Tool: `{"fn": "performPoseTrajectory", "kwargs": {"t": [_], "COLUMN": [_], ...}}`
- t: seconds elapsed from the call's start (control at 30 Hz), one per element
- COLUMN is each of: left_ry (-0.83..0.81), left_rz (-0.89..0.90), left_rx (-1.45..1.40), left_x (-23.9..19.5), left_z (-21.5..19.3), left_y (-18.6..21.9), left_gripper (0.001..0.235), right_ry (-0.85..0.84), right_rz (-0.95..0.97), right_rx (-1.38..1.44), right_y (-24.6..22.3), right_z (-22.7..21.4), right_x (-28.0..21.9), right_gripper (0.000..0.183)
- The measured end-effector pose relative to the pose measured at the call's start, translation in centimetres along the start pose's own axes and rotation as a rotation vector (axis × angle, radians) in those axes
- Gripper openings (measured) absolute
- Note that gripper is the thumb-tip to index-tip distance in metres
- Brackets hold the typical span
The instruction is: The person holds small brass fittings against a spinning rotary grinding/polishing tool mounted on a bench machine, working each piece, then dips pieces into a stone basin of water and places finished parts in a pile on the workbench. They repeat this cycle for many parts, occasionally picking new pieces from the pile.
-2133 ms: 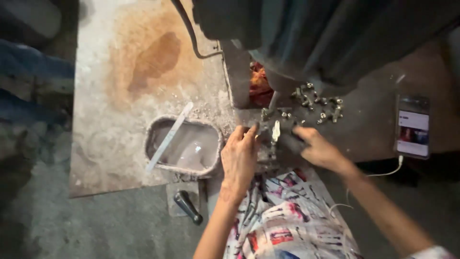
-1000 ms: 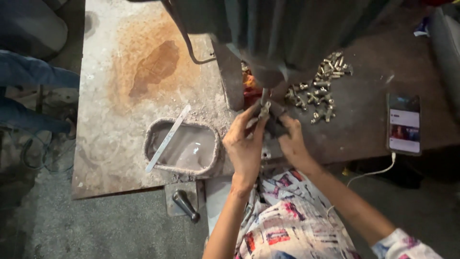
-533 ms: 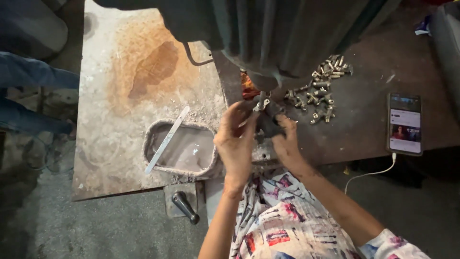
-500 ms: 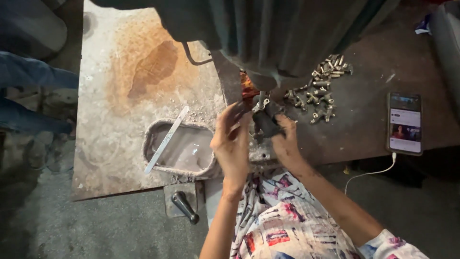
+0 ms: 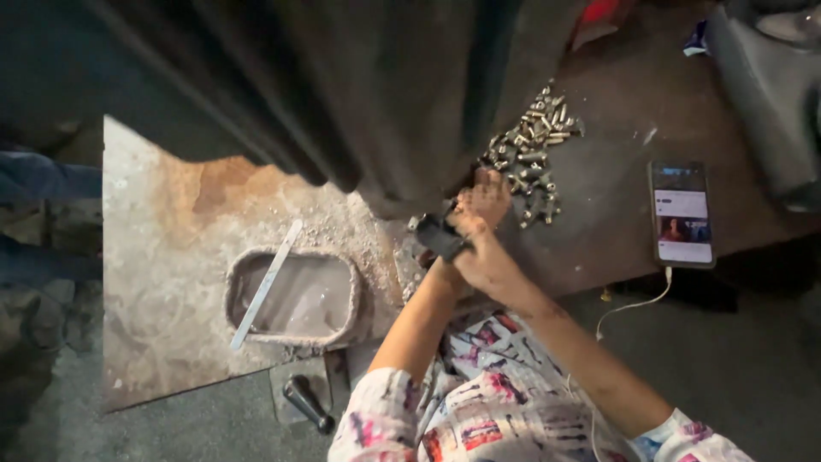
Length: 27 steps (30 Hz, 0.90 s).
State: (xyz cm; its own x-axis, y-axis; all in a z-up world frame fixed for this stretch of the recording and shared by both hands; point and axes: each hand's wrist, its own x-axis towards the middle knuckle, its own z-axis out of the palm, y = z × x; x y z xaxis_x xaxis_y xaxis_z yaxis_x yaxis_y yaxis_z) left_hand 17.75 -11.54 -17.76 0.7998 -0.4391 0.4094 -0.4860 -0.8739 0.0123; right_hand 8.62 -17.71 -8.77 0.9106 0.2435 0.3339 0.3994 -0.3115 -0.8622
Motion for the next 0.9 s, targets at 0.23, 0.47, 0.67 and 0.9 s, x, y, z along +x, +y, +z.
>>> {"fn": "performPoseTrajectory", "kwargs": {"t": [0.23,0.47,0.67,0.9], "left_ry": [0.146,-0.276,0.254,0.121], "left_rz": [-0.352,-1.025,-0.21,-0.022], "left_rx": [-1.28,-1.906,-0.836,-0.421], "left_x": [-7.7,-13.1,-8.2,-10.9], "left_z": [-17.4,-24.6,-33.4,-26.5], "left_y": [2.2,2.0,0.0,-1.0], "left_gripper": [0.038,0.022,0.033,0.05], "right_ry": [-0.312,-0.516,-0.501,-0.475], "right_rz": [0.425,0.247,0.152,0.198], "right_rx": [-0.021,0.226,0.277,0.314], "right_y": [-7.0,-4.9,-4.8,-3.7], "right_z": [-4.1,-8.3,-8.4,-8.4], "right_x": [6.4,9.5,8.7,7.1], "right_gripper": [0.043,0.056,0.053,0.059]}}
